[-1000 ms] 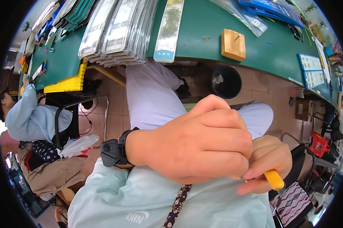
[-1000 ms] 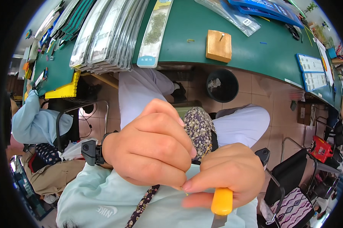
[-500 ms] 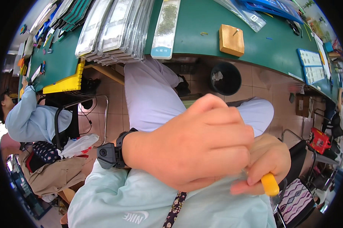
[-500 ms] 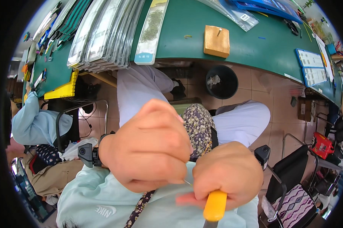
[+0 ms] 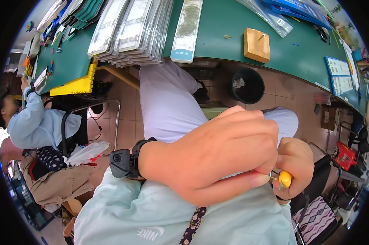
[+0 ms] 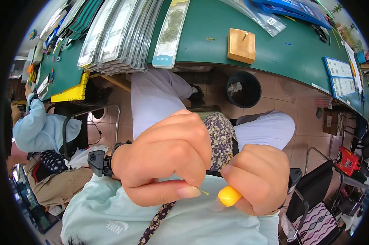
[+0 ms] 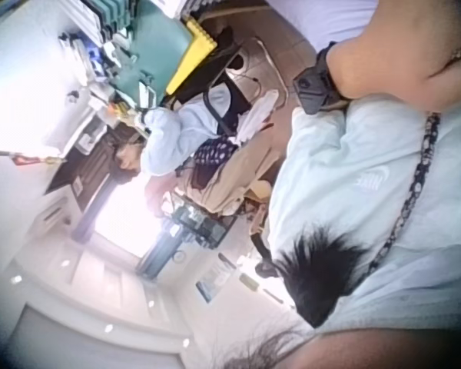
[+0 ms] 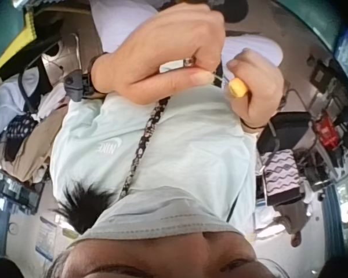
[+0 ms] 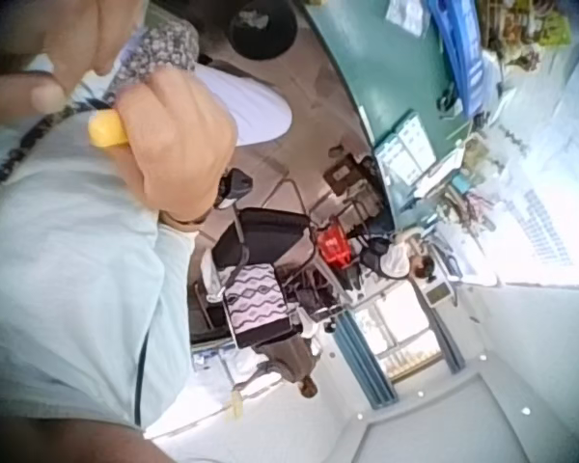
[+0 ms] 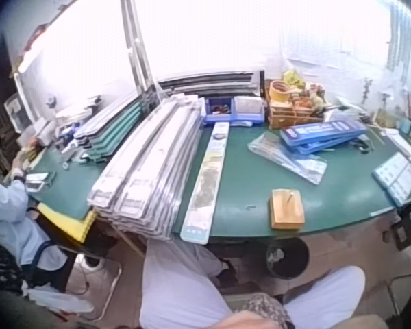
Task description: Peeling and assembling small components or film strips at a workbench in a workshop.
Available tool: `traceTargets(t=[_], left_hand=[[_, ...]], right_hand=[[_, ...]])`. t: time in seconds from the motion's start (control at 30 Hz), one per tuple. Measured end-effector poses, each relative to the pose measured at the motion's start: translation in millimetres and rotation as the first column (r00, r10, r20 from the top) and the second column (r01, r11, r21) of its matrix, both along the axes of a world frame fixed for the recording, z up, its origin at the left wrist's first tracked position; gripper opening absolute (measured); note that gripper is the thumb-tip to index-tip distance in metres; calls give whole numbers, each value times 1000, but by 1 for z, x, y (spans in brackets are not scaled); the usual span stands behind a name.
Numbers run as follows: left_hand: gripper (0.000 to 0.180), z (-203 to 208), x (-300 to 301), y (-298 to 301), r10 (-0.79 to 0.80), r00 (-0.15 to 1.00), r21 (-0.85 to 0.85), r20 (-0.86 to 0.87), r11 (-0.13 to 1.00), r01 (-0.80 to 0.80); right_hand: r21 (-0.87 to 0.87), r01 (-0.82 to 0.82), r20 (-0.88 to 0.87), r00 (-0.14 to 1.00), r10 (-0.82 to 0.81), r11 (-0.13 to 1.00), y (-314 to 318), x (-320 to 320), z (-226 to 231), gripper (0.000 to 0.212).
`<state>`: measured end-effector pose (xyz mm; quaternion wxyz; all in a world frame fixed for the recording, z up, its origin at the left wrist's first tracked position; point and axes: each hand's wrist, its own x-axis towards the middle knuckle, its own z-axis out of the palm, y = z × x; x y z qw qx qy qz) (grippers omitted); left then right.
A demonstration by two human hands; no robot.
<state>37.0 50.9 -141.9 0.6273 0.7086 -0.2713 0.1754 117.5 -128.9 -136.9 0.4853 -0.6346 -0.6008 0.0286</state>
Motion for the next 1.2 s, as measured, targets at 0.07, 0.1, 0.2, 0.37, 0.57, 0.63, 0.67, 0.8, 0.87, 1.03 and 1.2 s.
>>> traceTargets(t=[0.07, 0.1, 0.2, 0.37, 0.57, 0.63, 0.67, 0.8, 0.87, 1.03, 1.2], left_hand=[[6, -1, 0, 0, 17, 1000, -19, 6, 1000, -17], [6, -1, -1, -1, 16, 1000, -17, 7, 1000, -16], [6, -2, -1, -2, 49, 998, -13, 26, 999, -49], [6, -1, -1, -2, 38, 999, -41, 29, 998, -37], [6, -6, 1, -4, 44, 999, -87, 33, 995, -41], [6, -6, 1, -4, 39, 999, -85, 26, 996, -37], [6, -5, 1, -4, 33, 999, -84, 20, 996, -31], [6, -6, 1, -4, 39, 999, -97, 11, 995, -38], [6, -7, 1, -4, 52, 999, -106, 14, 993, -50], [7, -5, 2, -3, 59, 998, -68, 10, 996, -59], [9, -2, 0, 0, 129, 991, 6, 32, 992, -130]], right_hand=[[1, 60, 69, 996, -60, 998, 3, -3, 1, 29], [6, 123, 141, 982, -123, 992, 4, -5, 2, 28], [82, 224, 301, 923, -238, 971, 7, -7, -5, 32], [119, 236, 332, 906, -262, 965, 7, -6, -5, 33], [94, 289, 374, 876, -303, 953, 8, -9, -4, 33], [82, 309, 376, 871, -317, 947, 8, -10, -2, 33], [68, 320, 377, 868, -321, 945, 8, -10, -1, 32], [65, 339, 378, 862, -338, 938, 8, -11, -3, 32], [43, 348, 374, 863, -338, 936, 8, -11, -2, 33], [68, 367, 339, 866, -367, 928, 7, -11, -6, 33], [68, 336, 219, 914, -343, 939, 6, -9, -7, 27]])
